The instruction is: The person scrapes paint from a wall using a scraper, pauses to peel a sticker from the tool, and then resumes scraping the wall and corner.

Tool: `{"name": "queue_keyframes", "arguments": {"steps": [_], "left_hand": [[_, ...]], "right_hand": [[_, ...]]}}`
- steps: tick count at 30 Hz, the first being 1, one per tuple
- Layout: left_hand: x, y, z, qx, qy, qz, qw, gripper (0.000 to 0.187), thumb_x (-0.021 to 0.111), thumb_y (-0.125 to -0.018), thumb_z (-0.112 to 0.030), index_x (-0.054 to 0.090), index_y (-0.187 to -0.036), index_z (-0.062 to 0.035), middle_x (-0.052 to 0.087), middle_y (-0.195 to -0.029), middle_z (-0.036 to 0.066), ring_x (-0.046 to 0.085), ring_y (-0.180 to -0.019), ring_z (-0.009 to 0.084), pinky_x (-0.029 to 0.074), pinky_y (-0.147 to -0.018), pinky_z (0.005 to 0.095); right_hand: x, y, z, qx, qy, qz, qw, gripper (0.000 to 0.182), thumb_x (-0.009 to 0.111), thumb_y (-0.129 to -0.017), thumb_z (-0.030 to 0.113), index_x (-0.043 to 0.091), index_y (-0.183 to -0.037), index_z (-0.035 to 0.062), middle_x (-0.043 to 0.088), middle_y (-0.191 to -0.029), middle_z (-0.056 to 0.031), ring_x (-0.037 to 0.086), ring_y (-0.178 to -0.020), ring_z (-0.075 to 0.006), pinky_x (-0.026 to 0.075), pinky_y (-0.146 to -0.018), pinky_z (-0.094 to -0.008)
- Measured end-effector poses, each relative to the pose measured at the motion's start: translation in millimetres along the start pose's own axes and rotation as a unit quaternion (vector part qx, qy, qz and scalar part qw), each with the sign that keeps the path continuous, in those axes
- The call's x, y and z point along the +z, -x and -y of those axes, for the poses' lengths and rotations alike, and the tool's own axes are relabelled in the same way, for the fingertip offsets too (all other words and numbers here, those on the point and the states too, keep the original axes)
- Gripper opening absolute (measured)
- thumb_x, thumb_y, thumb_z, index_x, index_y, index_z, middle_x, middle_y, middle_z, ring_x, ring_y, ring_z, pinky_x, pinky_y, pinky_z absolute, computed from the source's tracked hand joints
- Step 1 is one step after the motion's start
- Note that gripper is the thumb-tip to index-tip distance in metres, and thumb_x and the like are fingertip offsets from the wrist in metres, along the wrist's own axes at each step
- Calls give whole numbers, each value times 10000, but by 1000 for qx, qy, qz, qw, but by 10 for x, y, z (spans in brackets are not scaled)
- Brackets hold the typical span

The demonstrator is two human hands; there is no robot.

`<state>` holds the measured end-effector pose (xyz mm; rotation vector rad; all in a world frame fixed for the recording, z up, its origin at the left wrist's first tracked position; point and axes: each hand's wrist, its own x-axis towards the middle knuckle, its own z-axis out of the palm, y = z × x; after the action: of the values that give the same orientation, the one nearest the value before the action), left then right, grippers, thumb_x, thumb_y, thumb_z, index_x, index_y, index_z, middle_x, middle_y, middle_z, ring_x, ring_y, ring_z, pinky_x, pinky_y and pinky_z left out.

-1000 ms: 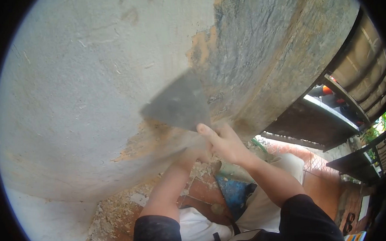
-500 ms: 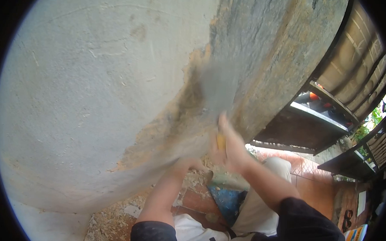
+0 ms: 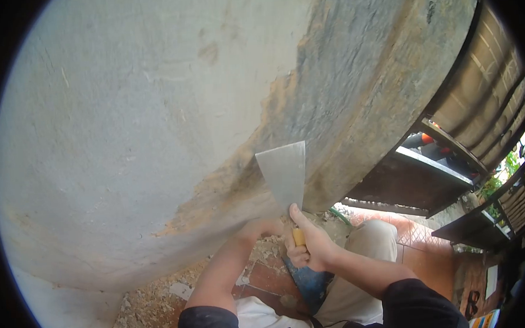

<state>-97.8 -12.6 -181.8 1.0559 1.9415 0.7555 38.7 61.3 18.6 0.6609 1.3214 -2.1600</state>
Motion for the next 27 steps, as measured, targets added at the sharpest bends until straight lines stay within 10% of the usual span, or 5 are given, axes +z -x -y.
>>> {"name": "queue_keyframes", "arguments": {"steps": [14, 17, 23, 25, 27], "left_hand": [[15, -80, -432, 5, 62, 107, 992, 448, 666, -857, -413, 570, -1159, -96, 624, -1062, 138, 578, -986, 230, 545, -767, 398], [61, -183, -535, -199, 228, 199, 932, 577, 672, -846, -438, 488, -1265, -86, 575, -1161, 137, 562, -999, 230, 546, -787, 394], [202, 120, -947, -32, 174, 255, 951, 393, 538, -948, -338, 548, -1268, -110, 493, -1354, 94, 532, -1192, 281, 546, -867, 416], [-62, 307, -1050, -155, 619, 382, 668, 420, 528, -956, -322, 525, -1303, -86, 470, -1376, 110, 530, -1200, 273, 506, -937, 426], [-191, 609, -1282, -125, 618, 199, 750, 468, 525, -955, -344, 481, -1331, -69, 457, -1382, 137, 513, -1214, 297, 485, -961, 455]], "right_hand": [[-444, -40, 345, -304, 51, -1, 951, 609, 417, -959, 599, 482, -720, 43, 381, -545, -9, 360, -439, -97, 305, -420, -241], [-737, 20, 312, -356, 91, -9, 930, 584, 386, -982, 562, 489, -737, 42, 406, -560, -3, 380, -452, -88, 314, -425, -239], [-1009, 26, 9, -304, 56, -43, 950, 406, 394, -995, 404, 573, -936, 45, 496, -659, 14, 433, -563, -68, 340, -507, -232], [-1110, -112, -137, -374, 172, -144, 900, 348, 434, -996, 328, 562, -1009, 4, 592, -741, -57, 566, -662, -170, 446, -603, -320], [-1127, 21, -151, -333, 339, -222, 851, 308, 486, -977, 282, 583, -1069, 4, 647, -831, -142, 630, -755, -285, 476, -678, -392]]}}
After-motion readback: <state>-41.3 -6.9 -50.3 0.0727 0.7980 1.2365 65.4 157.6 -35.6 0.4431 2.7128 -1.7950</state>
